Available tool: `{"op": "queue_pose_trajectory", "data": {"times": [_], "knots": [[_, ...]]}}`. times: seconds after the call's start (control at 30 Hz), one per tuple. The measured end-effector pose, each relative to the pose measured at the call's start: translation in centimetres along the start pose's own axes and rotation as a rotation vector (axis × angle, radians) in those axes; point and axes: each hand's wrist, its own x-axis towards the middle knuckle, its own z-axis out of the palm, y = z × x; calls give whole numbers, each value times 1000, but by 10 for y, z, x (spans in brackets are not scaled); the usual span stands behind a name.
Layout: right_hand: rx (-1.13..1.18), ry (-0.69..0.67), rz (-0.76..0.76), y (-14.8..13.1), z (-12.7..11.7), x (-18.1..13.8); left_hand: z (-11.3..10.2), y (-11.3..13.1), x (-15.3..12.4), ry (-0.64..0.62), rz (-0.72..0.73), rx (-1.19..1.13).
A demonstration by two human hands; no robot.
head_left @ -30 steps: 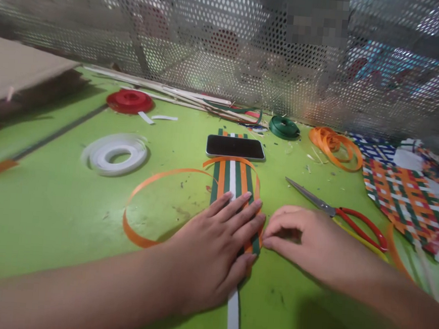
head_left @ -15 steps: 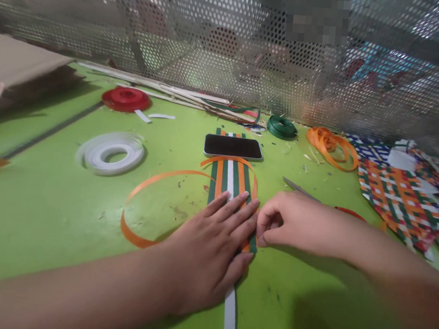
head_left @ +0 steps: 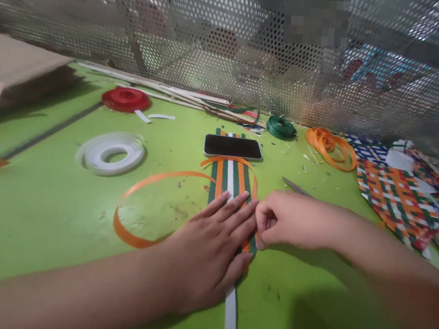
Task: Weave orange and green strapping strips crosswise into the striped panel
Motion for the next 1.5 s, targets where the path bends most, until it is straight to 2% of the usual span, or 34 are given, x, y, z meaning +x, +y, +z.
{"op": "queue_pose_trajectory", "data": {"times": [0.43,0.7,1.0,1.1,1.33,1.5], "knots": [[-77,-34,17,5,-3,7,-3,2,2,-38,-6,-5],[-203,-13,105,-21,-10,6,-3,3,2,-14,-3,6],[-205,-98,2,-4,-17,14,1,-1,2,-12,14,28],[-210,-120,3,-8,-18,13,0,0,2,-24,9,32],[-288,-106,109,-34,-20,13,-1,2,3,-22,2,10],[-274,-171,29,-25,-25,18,1,2,2,-9,7,6]]}}
